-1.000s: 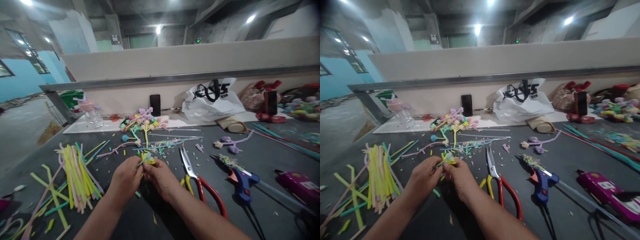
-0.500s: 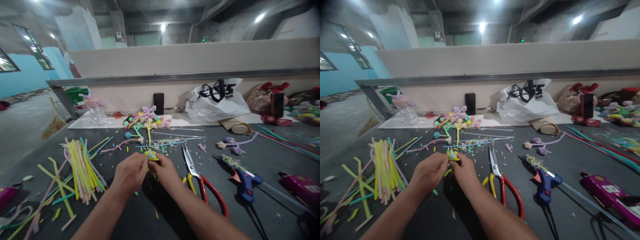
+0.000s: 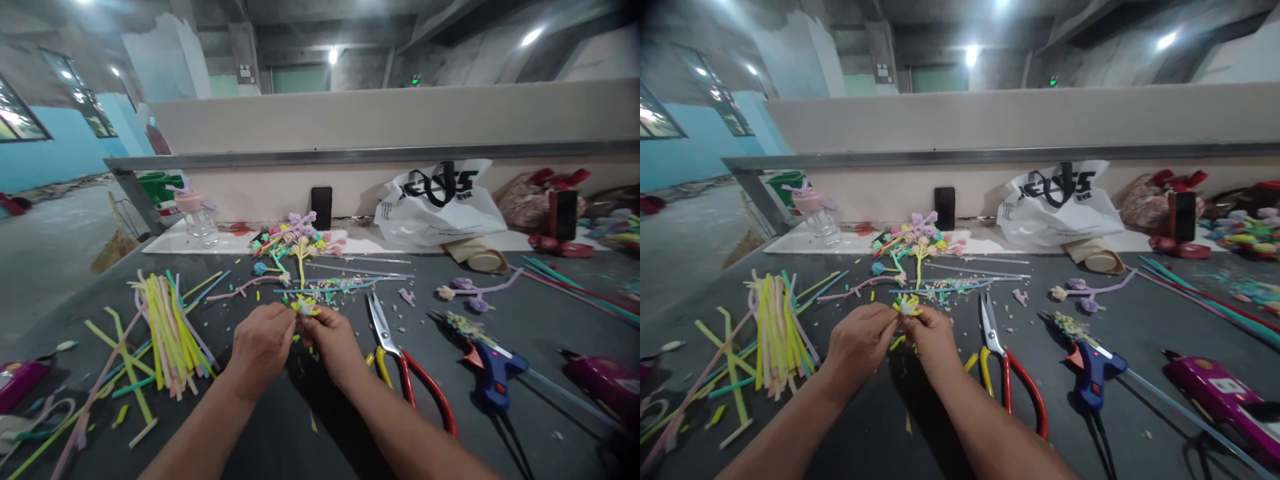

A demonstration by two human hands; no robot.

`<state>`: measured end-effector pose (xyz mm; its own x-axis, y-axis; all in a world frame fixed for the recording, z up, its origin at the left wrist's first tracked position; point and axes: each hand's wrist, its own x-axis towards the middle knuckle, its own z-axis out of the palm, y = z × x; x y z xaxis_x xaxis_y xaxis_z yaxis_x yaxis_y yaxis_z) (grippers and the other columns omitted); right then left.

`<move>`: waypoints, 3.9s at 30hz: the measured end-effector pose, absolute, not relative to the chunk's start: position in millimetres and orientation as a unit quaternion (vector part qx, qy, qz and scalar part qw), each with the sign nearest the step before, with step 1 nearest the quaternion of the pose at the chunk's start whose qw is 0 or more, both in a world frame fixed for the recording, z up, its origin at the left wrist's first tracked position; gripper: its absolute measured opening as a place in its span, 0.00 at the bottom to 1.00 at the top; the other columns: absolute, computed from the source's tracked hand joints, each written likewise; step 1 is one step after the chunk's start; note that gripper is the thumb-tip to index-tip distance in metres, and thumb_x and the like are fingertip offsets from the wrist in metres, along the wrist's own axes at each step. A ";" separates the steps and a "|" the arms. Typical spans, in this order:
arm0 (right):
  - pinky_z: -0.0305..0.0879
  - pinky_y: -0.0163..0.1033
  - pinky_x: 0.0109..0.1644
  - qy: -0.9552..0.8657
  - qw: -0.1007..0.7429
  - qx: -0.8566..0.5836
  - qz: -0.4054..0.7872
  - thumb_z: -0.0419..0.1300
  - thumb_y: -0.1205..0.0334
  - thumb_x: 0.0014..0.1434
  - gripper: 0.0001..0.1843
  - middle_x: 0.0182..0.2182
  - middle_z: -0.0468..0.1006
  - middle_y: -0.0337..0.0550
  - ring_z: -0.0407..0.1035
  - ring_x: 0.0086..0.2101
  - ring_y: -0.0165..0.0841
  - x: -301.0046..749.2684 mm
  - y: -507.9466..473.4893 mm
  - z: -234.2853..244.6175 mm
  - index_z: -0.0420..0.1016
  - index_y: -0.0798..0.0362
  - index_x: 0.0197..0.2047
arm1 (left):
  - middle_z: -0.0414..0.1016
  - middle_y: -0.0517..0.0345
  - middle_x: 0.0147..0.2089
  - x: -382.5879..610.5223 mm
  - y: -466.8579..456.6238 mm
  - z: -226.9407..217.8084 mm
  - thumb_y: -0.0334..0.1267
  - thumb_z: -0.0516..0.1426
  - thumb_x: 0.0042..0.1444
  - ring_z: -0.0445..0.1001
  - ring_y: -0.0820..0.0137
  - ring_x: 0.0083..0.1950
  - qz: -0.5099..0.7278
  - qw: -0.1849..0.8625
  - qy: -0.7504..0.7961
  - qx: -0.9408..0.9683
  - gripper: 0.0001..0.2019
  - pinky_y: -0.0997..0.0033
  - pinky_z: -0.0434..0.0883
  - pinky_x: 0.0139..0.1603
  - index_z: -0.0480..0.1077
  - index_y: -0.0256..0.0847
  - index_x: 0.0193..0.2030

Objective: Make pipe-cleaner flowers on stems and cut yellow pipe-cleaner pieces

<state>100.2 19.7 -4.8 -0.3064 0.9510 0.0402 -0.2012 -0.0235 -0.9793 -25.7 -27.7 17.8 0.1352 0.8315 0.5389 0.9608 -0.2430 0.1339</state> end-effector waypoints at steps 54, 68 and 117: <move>0.50 0.31 0.23 -0.447 0.449 -0.290 0.717 0.64 0.58 0.46 0.10 0.19 0.69 0.35 0.54 0.17 0.22 109.2 19.0 4.2 0.71 0.56 0.23 | 0.70 0.61 0.26 -42.7 -8.9 14.1 0.35 0.53 0.50 0.69 0.73 0.30 -0.540 -0.388 -0.543 -0.512 0.08 0.71 0.66 0.36 0.69 0.38 0.36; 0.46 0.32 0.23 -0.470 0.381 -0.244 0.758 0.63 0.56 0.48 0.10 0.19 0.65 0.34 0.53 0.19 0.23 107.1 12.6 6.3 0.72 0.55 0.25 | 0.65 0.53 0.57 -40.0 -24.6 42.0 0.31 0.61 0.43 0.58 0.64 0.60 -0.605 -0.526 -0.424 -0.420 0.02 0.70 0.59 0.53 0.75 0.38 0.27; 0.47 0.30 0.21 -0.465 0.303 -0.194 0.809 0.61 0.56 0.49 0.10 0.17 0.60 0.32 0.50 0.18 0.22 109.4 6.5 20.2 0.72 0.56 0.28 | 0.74 0.54 0.39 -50.9 -23.8 36.9 0.34 0.62 0.43 0.71 0.69 0.37 -0.461 -0.569 -0.458 -0.504 0.21 0.68 0.65 0.43 0.70 0.41 0.48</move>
